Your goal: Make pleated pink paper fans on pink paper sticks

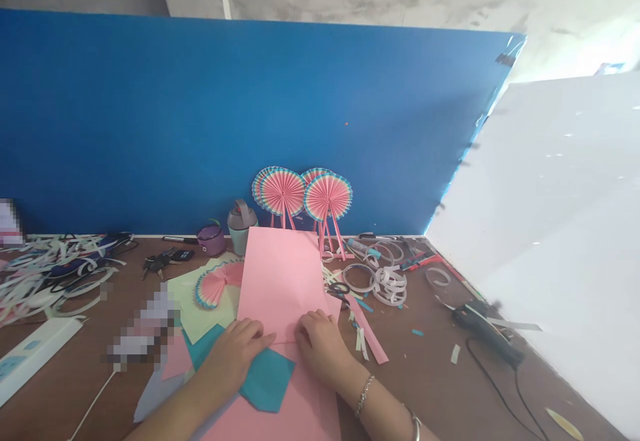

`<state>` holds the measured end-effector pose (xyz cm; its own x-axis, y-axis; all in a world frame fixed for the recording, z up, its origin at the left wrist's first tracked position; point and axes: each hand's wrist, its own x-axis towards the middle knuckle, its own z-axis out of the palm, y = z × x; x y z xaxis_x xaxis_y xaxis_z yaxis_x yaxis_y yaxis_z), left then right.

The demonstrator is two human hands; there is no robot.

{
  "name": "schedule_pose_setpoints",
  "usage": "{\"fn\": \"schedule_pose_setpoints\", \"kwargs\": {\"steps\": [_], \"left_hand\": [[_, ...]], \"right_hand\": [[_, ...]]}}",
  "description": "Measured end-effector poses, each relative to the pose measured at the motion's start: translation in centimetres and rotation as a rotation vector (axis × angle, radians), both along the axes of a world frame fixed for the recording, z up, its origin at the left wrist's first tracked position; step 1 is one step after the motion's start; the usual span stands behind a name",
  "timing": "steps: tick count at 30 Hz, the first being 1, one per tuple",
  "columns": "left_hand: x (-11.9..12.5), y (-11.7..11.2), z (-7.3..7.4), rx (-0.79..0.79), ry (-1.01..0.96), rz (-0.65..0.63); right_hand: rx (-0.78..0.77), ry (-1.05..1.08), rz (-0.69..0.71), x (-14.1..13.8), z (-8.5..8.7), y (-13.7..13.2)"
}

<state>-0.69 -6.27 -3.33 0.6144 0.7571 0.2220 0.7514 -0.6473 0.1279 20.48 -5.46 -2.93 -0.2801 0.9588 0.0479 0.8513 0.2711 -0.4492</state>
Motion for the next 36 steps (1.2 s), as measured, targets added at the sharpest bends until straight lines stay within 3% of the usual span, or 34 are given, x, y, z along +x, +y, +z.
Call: {"fn": "schedule_pose_setpoints", "kwargs": {"steps": [13,21,27,36], "left_hand": [[0.6,0.0,-1.8,0.039,0.116,-0.049],[0.7,-0.6,-1.3,0.036,0.189,-0.041],[0.8,-0.6,-1.1,0.093,0.152,-0.056],[1.0,-0.4,-1.2,0.073,0.200,-0.037]], "right_hand": [[-0.048,0.035,-0.047,0.3,0.1,0.2],[-0.072,0.056,-0.053,0.8,0.7,0.2],[-0.061,-0.081,-0.050,0.7,1.3,-0.1],[0.059,-0.368,-0.036,0.4,-0.3,-0.5]]}}
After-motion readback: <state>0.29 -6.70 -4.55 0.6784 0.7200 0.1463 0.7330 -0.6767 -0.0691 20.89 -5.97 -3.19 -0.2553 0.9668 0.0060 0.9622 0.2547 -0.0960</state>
